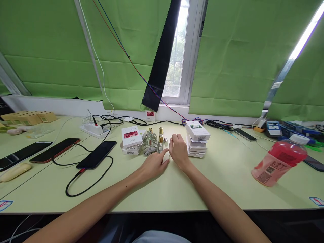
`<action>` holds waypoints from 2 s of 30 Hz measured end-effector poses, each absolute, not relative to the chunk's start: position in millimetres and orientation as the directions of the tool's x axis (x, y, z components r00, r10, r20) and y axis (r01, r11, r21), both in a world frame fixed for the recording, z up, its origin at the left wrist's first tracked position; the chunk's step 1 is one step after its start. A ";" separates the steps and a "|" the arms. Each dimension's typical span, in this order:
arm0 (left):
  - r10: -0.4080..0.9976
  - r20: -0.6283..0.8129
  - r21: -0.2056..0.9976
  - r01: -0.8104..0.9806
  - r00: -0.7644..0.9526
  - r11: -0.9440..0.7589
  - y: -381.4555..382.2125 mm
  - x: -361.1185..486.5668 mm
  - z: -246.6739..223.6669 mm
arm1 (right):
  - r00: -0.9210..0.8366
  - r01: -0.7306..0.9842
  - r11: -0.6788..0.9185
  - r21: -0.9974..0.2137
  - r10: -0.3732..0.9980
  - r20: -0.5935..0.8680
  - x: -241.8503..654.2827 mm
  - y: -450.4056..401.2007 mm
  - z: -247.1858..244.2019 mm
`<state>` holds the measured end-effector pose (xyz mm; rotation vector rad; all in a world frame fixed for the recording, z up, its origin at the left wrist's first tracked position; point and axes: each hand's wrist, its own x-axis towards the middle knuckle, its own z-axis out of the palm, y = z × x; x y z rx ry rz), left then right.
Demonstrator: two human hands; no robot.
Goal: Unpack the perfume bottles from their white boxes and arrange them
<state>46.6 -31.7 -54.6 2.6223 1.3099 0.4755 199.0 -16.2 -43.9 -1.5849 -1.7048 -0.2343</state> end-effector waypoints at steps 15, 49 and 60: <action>0.818 0.254 0.309 0.758 0.516 -0.574 -30.7 46.5 -53.5 | 0.096 0.785 0.375 -0.493 0.712 0.695 202.8 -10.4 -51.4; 0.824 0.294 0.469 0.678 0.484 -0.566 -35.6 48.4 -48.2 | 0.093 0.303 0.252 -0.919 0.952 0.291 216.4 17.8 -65.0; 0.808 0.293 0.465 0.662 0.511 -0.587 -34.7 48.3 -52.1 | 0.010 0.441 0.227 -0.868 0.966 0.257 213.5 26.9 -73.6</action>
